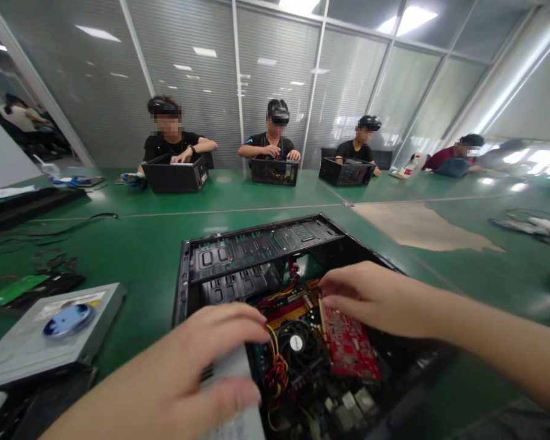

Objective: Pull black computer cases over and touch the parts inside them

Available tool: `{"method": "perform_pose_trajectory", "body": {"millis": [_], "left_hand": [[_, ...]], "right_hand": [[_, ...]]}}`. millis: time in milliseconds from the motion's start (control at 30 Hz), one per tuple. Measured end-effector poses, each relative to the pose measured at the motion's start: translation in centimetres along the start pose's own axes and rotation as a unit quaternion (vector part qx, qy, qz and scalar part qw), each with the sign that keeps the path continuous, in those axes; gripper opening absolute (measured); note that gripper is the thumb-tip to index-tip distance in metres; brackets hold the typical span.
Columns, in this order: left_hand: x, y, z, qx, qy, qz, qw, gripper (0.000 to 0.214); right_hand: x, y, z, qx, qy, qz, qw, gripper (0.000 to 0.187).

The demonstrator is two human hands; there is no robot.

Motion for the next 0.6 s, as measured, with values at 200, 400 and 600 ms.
{"method": "perform_pose_trajectory", "body": {"millis": [200, 400, 600], "left_hand": [[-2.4, 1.9, -2.8, 0.082, -0.121, -0.068, 0.987, 0.036], [-1.6, 2.2, -3.1, 0.076, -0.136, -0.069, 0.985, 0.033], [-0.9, 2.8, -3.3, 0.075, -0.158, -0.091, 0.98, 0.038]], "right_hand": [[-9.4, -0.8, -4.1, 0.096, 0.159, -0.187, 0.965, 0.07], [-12.1, -1.0, -7.1, 0.073, -0.046, -0.285, 0.955, 0.115], [-11.6, -3.0, -5.8, 0.03, -0.187, -0.206, 0.96, 0.041]]}}
Point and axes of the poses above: each hand's wrist, its own y-axis away from the middle knuckle, its own z-axis out of the back of the hand, x = y × z, the point moved 7 cm from there along -y, towards the middle knuckle, and after that the axes turned 10 degrees about -y, right-handed, at the moved point
